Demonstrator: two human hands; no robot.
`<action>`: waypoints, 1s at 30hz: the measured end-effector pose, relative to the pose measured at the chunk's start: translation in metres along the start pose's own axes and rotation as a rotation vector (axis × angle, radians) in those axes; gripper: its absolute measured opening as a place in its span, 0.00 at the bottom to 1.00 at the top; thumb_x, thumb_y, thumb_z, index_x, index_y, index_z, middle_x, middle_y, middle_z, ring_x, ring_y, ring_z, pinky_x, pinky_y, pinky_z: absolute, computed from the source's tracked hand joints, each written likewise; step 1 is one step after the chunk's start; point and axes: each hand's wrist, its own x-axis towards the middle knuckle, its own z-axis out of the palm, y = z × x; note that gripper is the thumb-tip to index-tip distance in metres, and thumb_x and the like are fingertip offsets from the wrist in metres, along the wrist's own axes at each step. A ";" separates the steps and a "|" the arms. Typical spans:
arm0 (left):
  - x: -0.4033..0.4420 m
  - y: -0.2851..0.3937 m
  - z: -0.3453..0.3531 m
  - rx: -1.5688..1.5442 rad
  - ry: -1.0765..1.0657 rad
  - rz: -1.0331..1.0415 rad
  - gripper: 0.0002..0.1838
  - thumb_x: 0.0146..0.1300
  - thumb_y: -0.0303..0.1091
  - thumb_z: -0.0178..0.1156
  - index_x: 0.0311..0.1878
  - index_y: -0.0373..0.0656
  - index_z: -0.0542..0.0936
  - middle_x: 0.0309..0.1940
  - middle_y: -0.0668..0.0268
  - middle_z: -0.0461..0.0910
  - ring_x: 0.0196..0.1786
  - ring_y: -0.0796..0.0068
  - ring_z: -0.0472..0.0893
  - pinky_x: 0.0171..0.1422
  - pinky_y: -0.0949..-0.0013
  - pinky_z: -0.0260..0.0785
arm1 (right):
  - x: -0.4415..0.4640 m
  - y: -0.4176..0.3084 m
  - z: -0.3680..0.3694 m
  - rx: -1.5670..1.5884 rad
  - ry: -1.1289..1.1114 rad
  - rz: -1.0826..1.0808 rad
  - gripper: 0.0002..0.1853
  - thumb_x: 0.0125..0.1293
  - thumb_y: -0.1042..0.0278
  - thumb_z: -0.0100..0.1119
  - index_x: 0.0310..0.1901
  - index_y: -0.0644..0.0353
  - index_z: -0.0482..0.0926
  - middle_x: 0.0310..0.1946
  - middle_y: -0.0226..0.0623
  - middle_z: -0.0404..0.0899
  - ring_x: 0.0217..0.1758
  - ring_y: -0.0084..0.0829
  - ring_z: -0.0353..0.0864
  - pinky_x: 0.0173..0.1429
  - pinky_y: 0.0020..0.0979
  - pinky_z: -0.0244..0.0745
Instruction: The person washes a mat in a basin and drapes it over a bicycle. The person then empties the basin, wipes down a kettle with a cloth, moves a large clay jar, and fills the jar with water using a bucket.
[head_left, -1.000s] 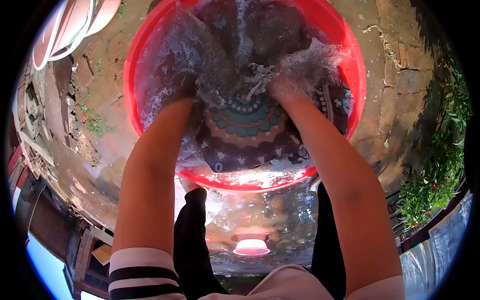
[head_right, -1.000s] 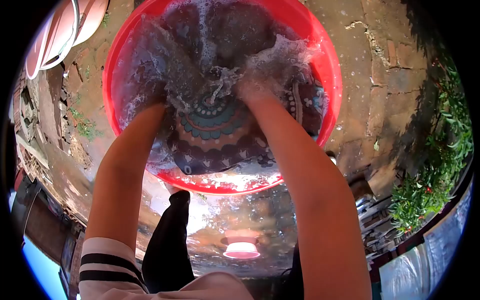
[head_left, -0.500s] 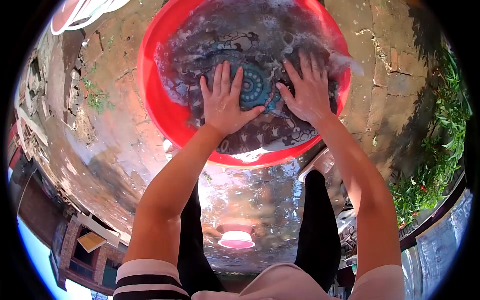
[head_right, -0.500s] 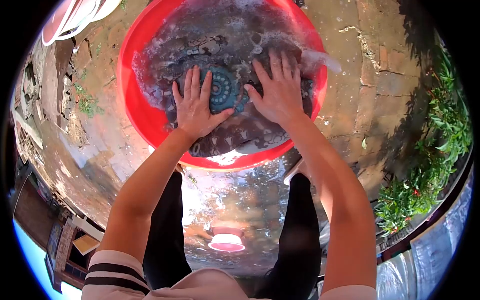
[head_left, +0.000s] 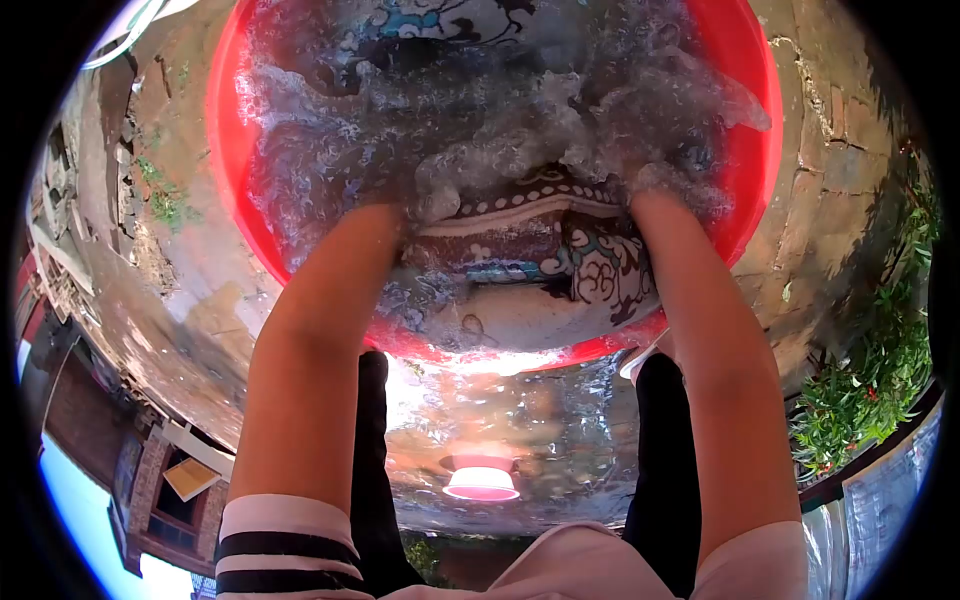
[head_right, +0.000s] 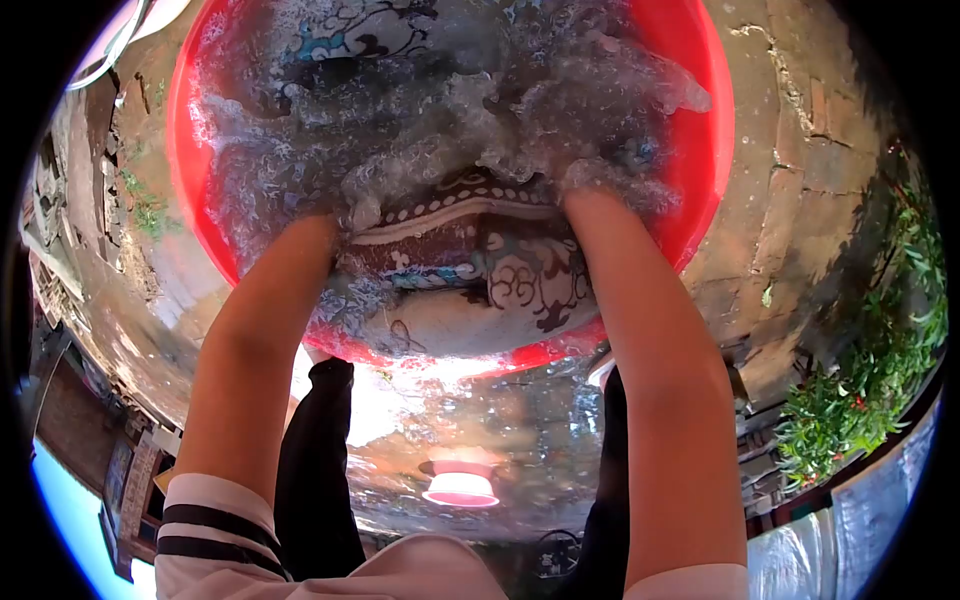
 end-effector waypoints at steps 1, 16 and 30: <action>-0.007 0.002 -0.004 -0.081 -0.048 -0.001 0.48 0.54 0.67 0.51 0.68 0.41 0.56 0.69 0.51 0.49 0.71 0.47 0.46 0.73 0.49 0.37 | 0.001 0.002 -0.001 0.004 -0.040 -0.005 0.31 0.58 0.51 0.54 0.60 0.60 0.66 0.56 0.51 0.68 0.59 0.55 0.64 0.61 0.51 0.59; -0.060 0.097 0.053 0.039 0.282 0.008 0.43 0.47 0.53 0.60 0.65 0.41 0.61 0.57 0.47 0.67 0.60 0.48 0.67 0.63 0.53 0.57 | -0.049 -0.050 -0.028 -0.088 -0.191 0.192 0.25 0.63 0.49 0.45 0.53 0.59 0.72 0.54 0.53 0.70 0.62 0.52 0.62 0.61 0.52 0.59; -0.088 0.115 0.006 0.144 0.113 0.148 0.35 0.53 0.52 0.57 0.61 0.41 0.66 0.61 0.53 0.65 0.61 0.55 0.67 0.64 0.51 0.54 | -0.053 -0.038 -0.021 -0.030 -0.120 0.058 0.30 0.59 0.49 0.53 0.60 0.56 0.67 0.64 0.52 0.58 0.66 0.51 0.58 0.66 0.48 0.54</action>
